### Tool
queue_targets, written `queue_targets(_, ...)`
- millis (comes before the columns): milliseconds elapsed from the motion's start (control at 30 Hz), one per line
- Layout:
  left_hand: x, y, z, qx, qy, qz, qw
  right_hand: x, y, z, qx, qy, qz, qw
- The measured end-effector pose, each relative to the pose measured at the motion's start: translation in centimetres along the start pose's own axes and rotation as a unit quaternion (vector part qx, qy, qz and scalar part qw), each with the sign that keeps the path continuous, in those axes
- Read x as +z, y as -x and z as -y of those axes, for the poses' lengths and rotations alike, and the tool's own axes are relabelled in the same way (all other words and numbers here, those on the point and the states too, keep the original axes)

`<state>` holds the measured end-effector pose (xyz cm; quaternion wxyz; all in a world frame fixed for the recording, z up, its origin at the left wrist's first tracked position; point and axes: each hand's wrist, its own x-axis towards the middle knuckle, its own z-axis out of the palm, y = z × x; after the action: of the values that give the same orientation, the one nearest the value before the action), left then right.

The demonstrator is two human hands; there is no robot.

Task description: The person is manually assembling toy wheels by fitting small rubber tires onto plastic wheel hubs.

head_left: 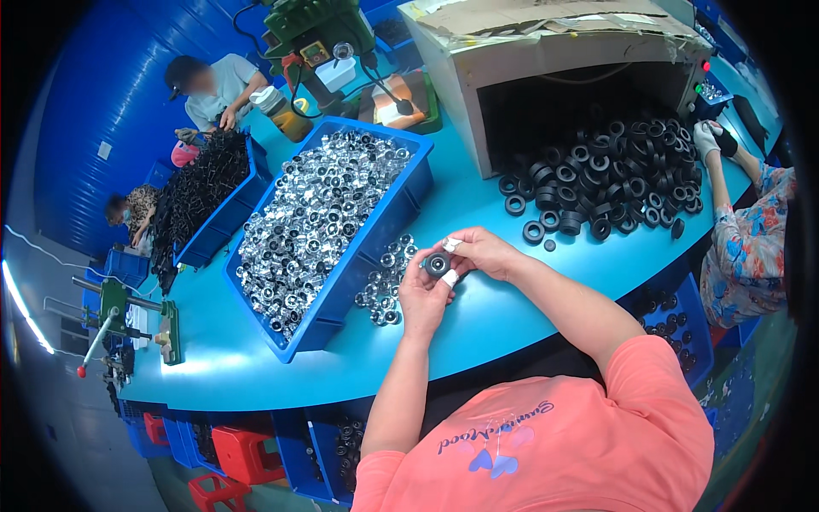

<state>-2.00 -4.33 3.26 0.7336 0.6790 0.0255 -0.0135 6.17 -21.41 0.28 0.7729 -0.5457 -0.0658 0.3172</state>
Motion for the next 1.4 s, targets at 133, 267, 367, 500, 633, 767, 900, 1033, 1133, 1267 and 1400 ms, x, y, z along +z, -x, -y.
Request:
queue_targets(133,-2.4,2.7,-1.8,0.035,-0.017,-0.022,0.999,-0.4,0.1,0.1,-0.015,0.021,-0.004,1.0)
queue_targets(267,-8.5,8.3,-5.5,0.002,-0.1,-0.048,0.994,-0.5,1.2,1.9,-0.037,0.048,-0.016,0.998)
queue_targets(367,-14.2,13.9,-6.5,-0.1,-0.209,-0.075,0.97,0.7,2.2,3.8,-0.051,0.053,-0.003,0.997)
queue_targets(500,-16.9,17.0,-6.2,-0.178,-0.316,-0.075,0.929,1.1,3.5,5.1,-0.11,0.102,-0.023,0.988)
queue_targets(633,-14.7,15.7,-7.1,-0.127,-0.377,-0.014,0.918,-1.0,5.6,9.8,-0.221,0.101,-0.121,0.962)
queue_targets(767,-7.9,12.0,-7.8,-0.022,-0.35,0.134,0.927,-4.6,6.6,16.6,-0.267,0.334,-0.313,0.848)
queue_targets(900,1.9,5.4,-7.0,0.024,-0.307,0.314,0.898,-12.4,-2.4,16.8,-0.222,0.578,-0.368,0.694)
queue_targets(1033,7.8,-0.1,-1.0,0.025,-0.224,0.417,0.88,-21.6,-10.0,16.8,-0.236,0.634,-0.446,0.586)
queue_targets(1133,5.8,-1.2,2.0,-0.083,-0.129,0.331,0.931,-14.7,-11.5,21.9,-0.472,0.573,-0.497,0.449)
queue_targets(1267,5.4,-1.1,2.1,-0.149,-0.07,0.34,0.926,-15.0,-13.1,24.7,-0.464,0.6,-0.512,0.404)
queue_targets(1400,5.6,-1.3,2.0,-0.103,-0.073,0.357,0.925,-16.1,-14.7,25.1,-0.414,0.637,-0.513,0.398)
